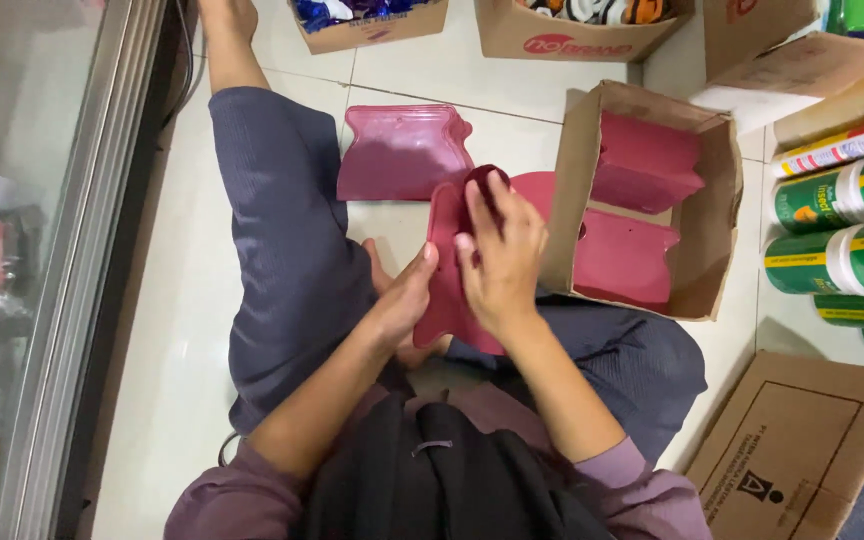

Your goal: The person is picking up pink plastic parts from a stack, wiping them with their hands for cleaning or inspection, and then placing them into a cardboard box.

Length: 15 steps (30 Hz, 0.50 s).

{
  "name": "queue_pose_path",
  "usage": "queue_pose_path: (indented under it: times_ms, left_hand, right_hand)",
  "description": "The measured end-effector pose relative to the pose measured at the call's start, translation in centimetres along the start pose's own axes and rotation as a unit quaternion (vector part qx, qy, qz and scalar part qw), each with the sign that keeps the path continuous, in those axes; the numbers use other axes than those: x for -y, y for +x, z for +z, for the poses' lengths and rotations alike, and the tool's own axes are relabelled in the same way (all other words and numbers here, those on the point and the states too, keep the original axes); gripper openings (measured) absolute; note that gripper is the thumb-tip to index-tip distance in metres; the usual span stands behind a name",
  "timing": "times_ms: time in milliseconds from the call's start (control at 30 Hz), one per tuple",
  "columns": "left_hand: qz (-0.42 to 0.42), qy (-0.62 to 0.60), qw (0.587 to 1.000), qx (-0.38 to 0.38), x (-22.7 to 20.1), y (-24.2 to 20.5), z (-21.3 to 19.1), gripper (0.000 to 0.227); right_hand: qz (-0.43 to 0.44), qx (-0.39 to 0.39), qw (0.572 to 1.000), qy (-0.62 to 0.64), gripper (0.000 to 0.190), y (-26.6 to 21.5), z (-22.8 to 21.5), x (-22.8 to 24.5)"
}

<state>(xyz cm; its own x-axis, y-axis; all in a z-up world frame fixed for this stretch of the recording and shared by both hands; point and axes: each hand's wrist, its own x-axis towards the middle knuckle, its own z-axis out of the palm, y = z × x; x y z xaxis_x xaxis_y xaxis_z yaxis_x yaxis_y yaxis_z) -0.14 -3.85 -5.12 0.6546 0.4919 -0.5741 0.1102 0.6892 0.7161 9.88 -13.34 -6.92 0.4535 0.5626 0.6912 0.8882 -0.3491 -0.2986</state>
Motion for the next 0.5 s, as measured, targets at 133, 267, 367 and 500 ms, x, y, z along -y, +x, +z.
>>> queue_pose_path:
  times_ms: [133, 267, 367, 500]
  left_hand:
    - [0.016, 0.041, 0.999, -0.004, 0.6, -0.8, -0.4, 0.11]
    - [0.05, 0.103, 0.993, -0.008, 0.6, -1.0, -0.7, 0.111]
    - [0.053, 0.125, 0.991, 0.01, -0.4, -1.0, -2.6, 0.108]
    - [0.022, 0.128, 0.988, 0.085, -1.7, -1.4, -3.9, 0.095]
  right_hand:
    - [-0.069, -0.009, 0.998, 0.003, 0.045, -0.9, 1.7, 2.4]
    - [-0.058, 0.043, 0.997, -0.01, 0.044, -0.8, 1.7, 1.7]
    - [-0.013, 0.028, 0.999, -0.03, 0.05, 0.4, 0.7, -0.1]
    - [0.191, 0.006, 0.978, 0.082, 0.046, -1.5, 0.8, -4.0]
